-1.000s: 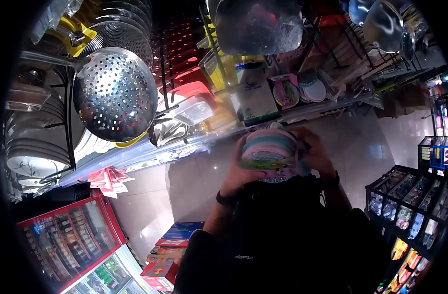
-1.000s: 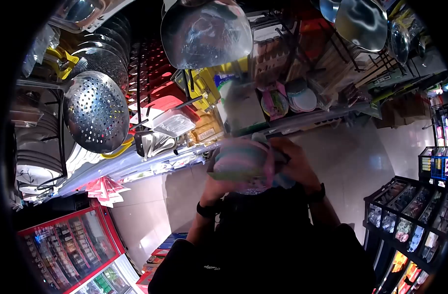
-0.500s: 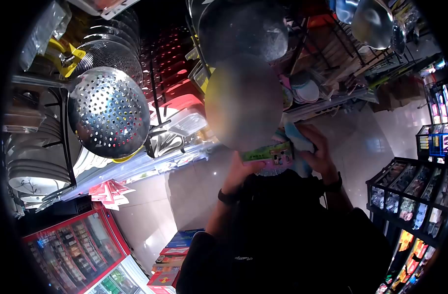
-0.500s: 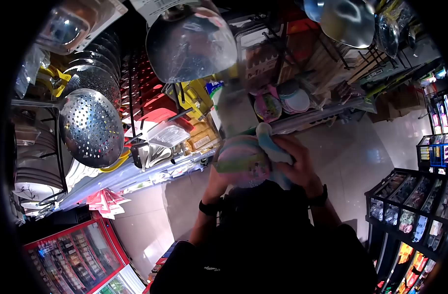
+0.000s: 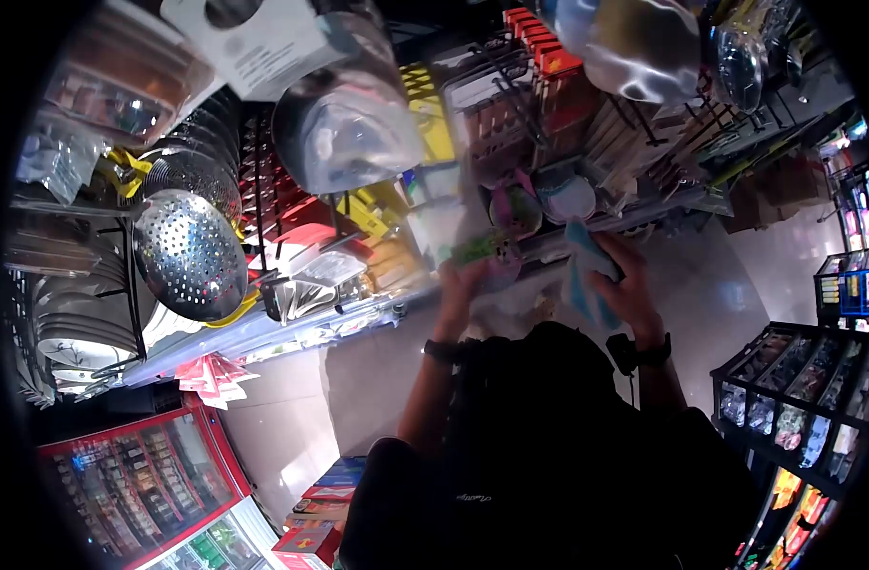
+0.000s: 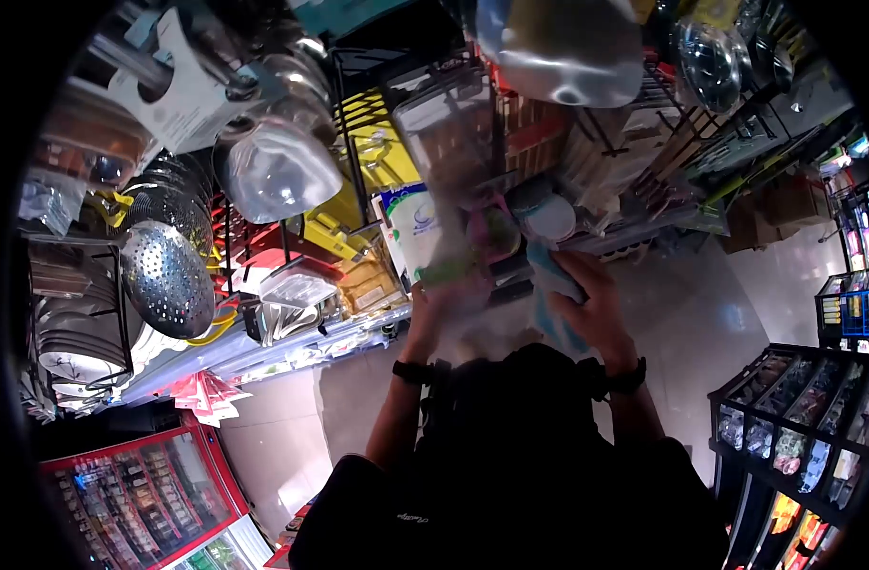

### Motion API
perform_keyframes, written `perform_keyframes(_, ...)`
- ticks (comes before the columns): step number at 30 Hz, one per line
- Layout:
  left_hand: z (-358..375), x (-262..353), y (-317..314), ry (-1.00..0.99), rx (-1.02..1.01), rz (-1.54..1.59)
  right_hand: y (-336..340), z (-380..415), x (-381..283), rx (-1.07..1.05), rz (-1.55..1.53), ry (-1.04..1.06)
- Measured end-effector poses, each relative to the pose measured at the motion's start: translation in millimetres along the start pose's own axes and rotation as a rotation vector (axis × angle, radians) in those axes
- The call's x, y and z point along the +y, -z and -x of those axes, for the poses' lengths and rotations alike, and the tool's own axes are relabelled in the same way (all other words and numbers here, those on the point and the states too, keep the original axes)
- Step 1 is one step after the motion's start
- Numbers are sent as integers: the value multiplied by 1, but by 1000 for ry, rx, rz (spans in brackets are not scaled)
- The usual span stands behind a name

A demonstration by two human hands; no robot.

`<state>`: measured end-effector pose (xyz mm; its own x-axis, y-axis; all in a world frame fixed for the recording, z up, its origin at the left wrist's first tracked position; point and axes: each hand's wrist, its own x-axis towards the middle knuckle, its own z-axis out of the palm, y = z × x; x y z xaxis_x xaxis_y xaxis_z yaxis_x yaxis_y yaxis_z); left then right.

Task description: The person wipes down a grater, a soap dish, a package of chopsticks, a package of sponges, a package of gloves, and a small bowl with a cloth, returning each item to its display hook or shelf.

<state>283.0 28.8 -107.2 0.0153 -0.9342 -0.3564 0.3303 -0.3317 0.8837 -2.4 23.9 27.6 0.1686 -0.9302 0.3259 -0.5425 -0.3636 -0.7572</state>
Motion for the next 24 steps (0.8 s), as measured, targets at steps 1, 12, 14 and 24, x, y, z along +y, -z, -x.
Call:
perform_keyframes(1,-9,-3,-5,10,38,-25,7,0,5,5,11,3)
perform_keyframes(12,-114,-43,-61,-337,20,-347,74,27,59,63,58,-45)
perform_keyframes(14,-142,-74,-59,-381,102,-346,80,30,66,95,8,-61)
perform_keyframes(24,-132,-61,-50,-712,205,-1205,80,27,77,41,-30,-60)
